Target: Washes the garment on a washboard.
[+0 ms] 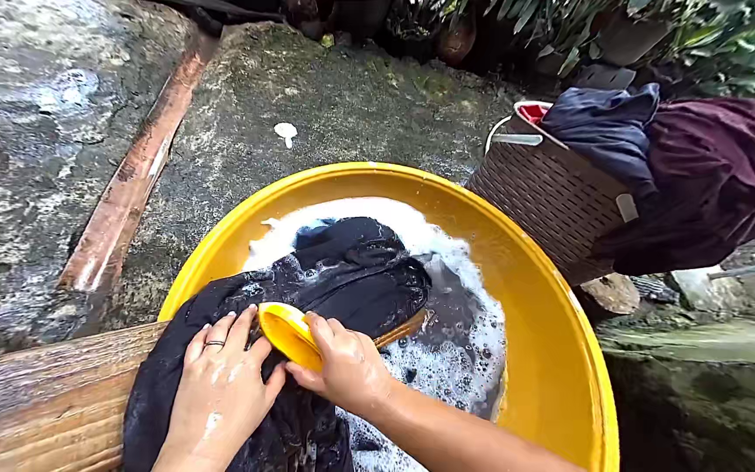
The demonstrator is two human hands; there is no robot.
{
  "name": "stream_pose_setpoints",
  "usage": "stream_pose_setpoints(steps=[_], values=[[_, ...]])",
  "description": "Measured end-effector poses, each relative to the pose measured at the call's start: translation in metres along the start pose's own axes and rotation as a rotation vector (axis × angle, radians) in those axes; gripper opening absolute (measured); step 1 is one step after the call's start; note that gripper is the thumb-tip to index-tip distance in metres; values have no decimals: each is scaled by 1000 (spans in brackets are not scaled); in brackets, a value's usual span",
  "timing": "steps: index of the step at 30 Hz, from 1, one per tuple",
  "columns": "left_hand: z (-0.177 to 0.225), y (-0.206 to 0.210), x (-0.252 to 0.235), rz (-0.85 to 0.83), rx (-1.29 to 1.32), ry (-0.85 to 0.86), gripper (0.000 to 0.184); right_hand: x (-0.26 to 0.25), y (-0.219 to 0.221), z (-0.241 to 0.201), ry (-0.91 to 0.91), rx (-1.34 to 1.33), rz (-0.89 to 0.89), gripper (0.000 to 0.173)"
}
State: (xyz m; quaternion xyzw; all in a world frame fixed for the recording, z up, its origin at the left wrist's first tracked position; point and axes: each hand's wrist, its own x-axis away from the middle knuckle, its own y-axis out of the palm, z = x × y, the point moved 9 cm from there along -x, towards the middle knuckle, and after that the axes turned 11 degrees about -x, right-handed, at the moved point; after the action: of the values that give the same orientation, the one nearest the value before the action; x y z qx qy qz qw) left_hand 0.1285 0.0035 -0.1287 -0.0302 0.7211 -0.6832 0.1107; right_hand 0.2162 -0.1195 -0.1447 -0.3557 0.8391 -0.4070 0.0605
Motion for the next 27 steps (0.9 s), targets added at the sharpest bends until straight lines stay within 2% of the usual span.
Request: stream_pose_setpoints(steps=[1,2,4,6,8,10,11,13,15,16,17,19,21,23,25,27], values=[[-1,0,1,-6,0,5,43,-2,3,2,-9,-7,-20,64],[-1,0,1,-18,1,9,45,-10,-5,24,62,6,-30,62],[0,1,1,-41,7,6,46,-26,-43,99,241,73,90,61],[2,0,0,-33,12,-2,45,-31,-91,180,499,147,210,63],[2,-1,-3,-20,6,-9,44,-38,-119,214,694,175,239,66],[5,1,-2,-39,0,-14,45,-42,-115,189,732,94,246,66],[5,2,-3,-46,-8,-13,47,-41,-103,163,687,36,245,65],[5,4,-4,-53,-29,-3,50,-31,-59,96,465,-19,126,64],[5,7,0,-76,-32,15,51,-7,-16,39,97,54,39,63],[4,8,0,-80,-35,20,51,-1,-8,25,-52,85,48,63],[4,8,0,-82,-37,25,51,-4,-10,28,-83,110,38,62],[5,7,0,-72,-27,31,52,-24,-36,77,116,148,4,60],[6,6,-1,-90,-24,22,52,-43,-77,146,362,181,100,61],[6,5,-2,-99,-35,7,53,-52,-106,195,615,141,184,64],[6,6,-1,-111,-50,-4,54,-54,-111,192,765,42,228,66],[7,6,-3,-109,-52,-9,55,-50,-96,145,706,-45,226,65]])
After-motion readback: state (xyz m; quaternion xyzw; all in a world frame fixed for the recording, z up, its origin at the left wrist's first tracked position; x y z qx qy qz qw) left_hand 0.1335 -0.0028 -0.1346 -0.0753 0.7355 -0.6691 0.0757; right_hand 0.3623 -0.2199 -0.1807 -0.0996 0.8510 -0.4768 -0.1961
